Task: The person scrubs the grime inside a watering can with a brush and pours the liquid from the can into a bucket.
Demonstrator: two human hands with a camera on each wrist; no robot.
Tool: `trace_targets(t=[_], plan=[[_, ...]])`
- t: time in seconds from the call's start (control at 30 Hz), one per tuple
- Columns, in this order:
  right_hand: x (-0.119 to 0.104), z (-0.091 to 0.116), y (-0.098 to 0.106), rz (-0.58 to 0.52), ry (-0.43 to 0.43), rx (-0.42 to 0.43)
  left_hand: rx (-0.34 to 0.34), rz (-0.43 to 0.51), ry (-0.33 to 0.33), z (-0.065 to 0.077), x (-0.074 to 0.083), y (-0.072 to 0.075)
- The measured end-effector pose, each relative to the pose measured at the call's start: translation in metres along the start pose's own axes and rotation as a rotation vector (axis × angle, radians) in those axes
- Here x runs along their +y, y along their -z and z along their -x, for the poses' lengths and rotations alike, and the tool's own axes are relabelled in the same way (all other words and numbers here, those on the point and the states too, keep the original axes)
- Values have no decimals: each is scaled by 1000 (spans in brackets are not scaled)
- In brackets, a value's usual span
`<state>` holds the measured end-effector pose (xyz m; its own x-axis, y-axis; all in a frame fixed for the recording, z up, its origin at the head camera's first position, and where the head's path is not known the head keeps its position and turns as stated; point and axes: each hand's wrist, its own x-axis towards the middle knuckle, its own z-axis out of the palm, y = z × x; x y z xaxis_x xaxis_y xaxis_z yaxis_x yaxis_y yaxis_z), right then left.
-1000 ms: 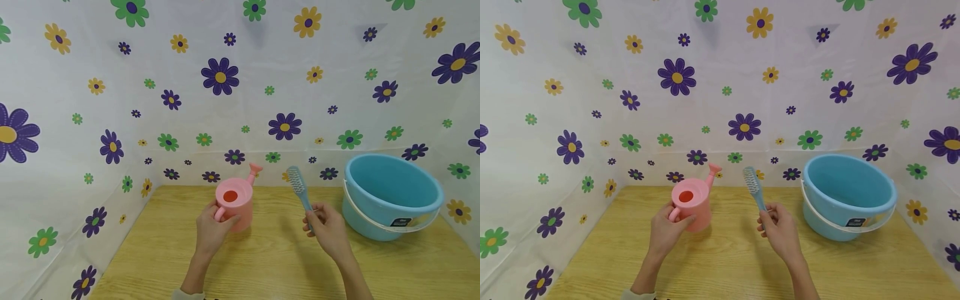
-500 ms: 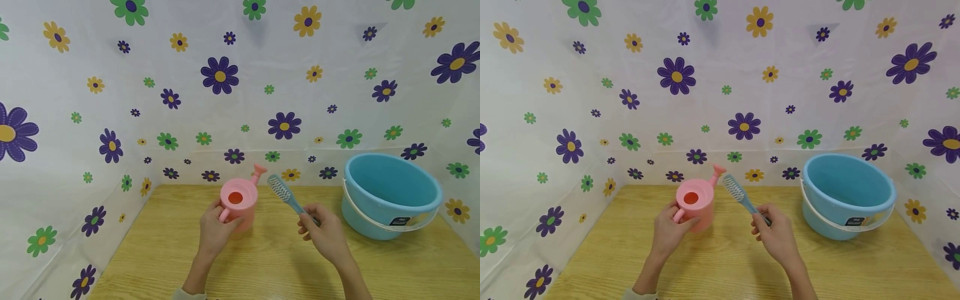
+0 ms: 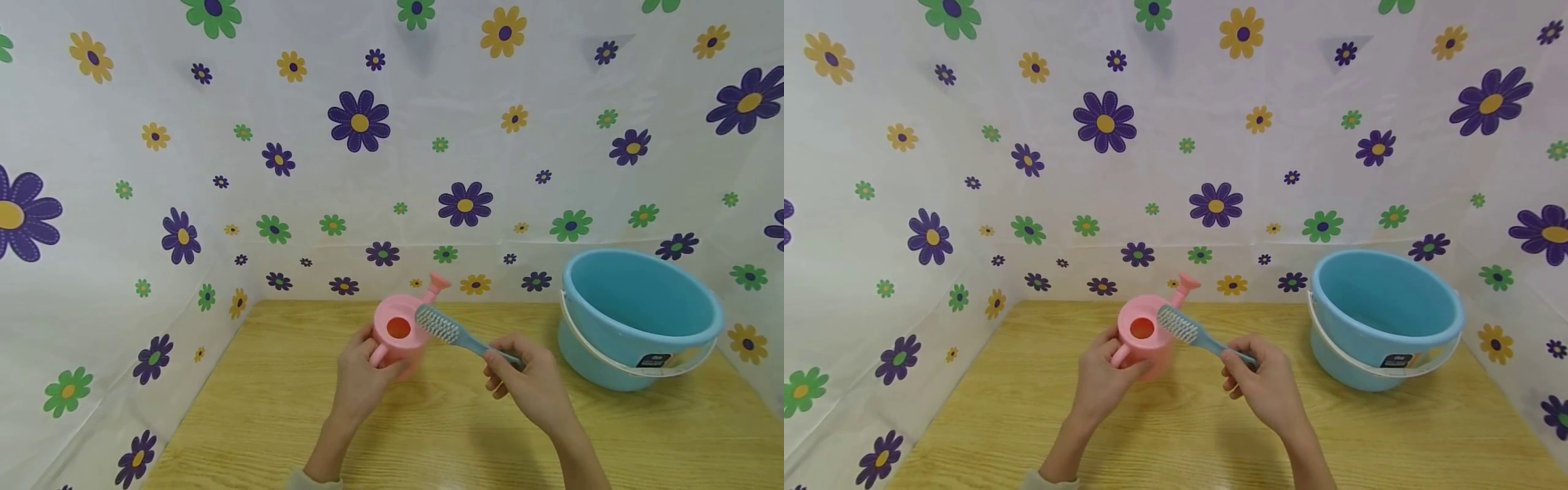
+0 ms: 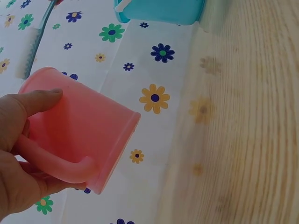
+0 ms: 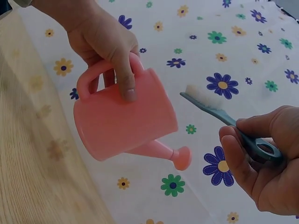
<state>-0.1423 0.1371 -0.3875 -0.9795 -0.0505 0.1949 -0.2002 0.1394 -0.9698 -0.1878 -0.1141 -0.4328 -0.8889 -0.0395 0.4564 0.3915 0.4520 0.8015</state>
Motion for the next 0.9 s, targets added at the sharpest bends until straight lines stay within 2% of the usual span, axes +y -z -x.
trace_targets(t=[0.2,0.43,0.9], plan=[[-1,2,-1,-8,0,-6,-25,-31,-17,2,3,-4],[-2,2,-2,2,0,-11,-27,-64,-74,5,4,-6],[-1,2,-5,2,9,-49,-44,-74,-100,6,6,-7]])
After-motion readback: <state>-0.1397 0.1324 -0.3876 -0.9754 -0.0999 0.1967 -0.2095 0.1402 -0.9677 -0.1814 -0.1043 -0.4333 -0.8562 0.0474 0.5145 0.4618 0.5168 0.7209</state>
